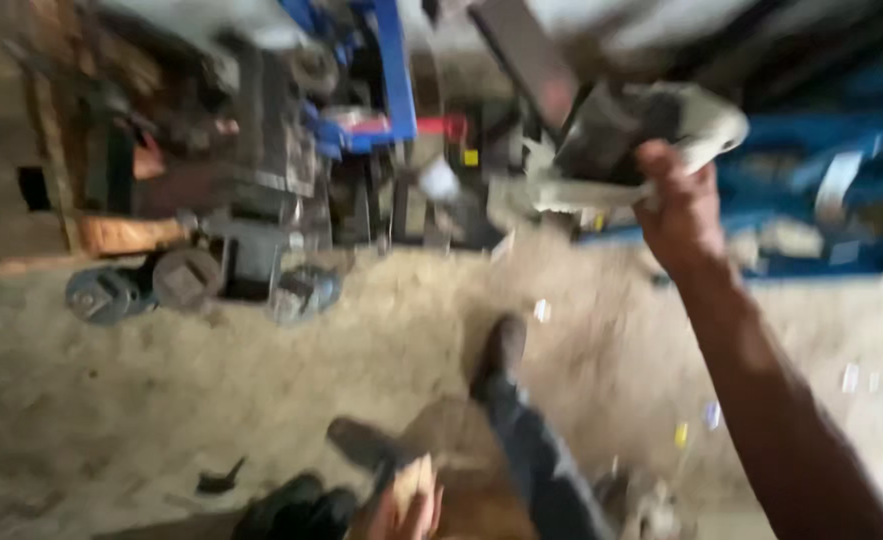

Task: The person wipes a metal engine piston with a cloth and then uses a piece of sandpaper to scrub specific areas of the piston surface.

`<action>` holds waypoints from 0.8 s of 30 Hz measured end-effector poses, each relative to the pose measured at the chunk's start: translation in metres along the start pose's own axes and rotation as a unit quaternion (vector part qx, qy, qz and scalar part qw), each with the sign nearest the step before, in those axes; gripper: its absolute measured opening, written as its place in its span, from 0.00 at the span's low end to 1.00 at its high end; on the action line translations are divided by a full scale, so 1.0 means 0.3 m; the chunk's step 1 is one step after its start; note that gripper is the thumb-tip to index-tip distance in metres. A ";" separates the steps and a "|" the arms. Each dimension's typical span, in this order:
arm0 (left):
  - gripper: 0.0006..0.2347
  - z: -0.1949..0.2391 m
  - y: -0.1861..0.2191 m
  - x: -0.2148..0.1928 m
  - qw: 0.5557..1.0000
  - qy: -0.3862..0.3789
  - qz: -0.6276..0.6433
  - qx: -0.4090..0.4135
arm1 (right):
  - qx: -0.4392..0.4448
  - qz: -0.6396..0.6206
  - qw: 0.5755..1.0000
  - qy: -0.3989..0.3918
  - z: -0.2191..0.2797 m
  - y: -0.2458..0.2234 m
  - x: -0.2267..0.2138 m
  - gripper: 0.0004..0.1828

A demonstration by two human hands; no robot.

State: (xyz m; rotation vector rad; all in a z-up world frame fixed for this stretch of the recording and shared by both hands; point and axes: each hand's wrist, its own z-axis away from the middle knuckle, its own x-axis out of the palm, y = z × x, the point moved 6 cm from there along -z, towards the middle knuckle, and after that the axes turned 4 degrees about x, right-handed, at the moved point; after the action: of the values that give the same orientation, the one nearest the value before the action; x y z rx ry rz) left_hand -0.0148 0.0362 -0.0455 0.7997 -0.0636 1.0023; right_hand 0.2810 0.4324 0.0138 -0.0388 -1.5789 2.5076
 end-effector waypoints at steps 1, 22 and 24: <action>0.17 0.057 -0.020 -0.115 1.000 0.003 -0.017 -0.019 | -0.005 -0.071 0.995 -0.070 0.142 0.029 0.031 0.38; 0.12 -0.437 -0.010 -0.045 0.890 -0.203 -0.251 0.321 | 0.073 -0.356 0.901 -0.236 0.747 0.926 0.247 0.39; 0.12 -0.391 0.055 0.024 0.881 -0.238 -0.212 0.348 | 0.032 -0.399 0.888 -0.228 0.778 0.878 0.229 0.36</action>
State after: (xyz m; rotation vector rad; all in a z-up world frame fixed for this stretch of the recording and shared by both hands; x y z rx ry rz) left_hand -0.0589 0.1194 -0.1176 1.6363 0.0561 0.3686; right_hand 0.1505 0.1245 -0.1156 1.0500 -1.2507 1.9504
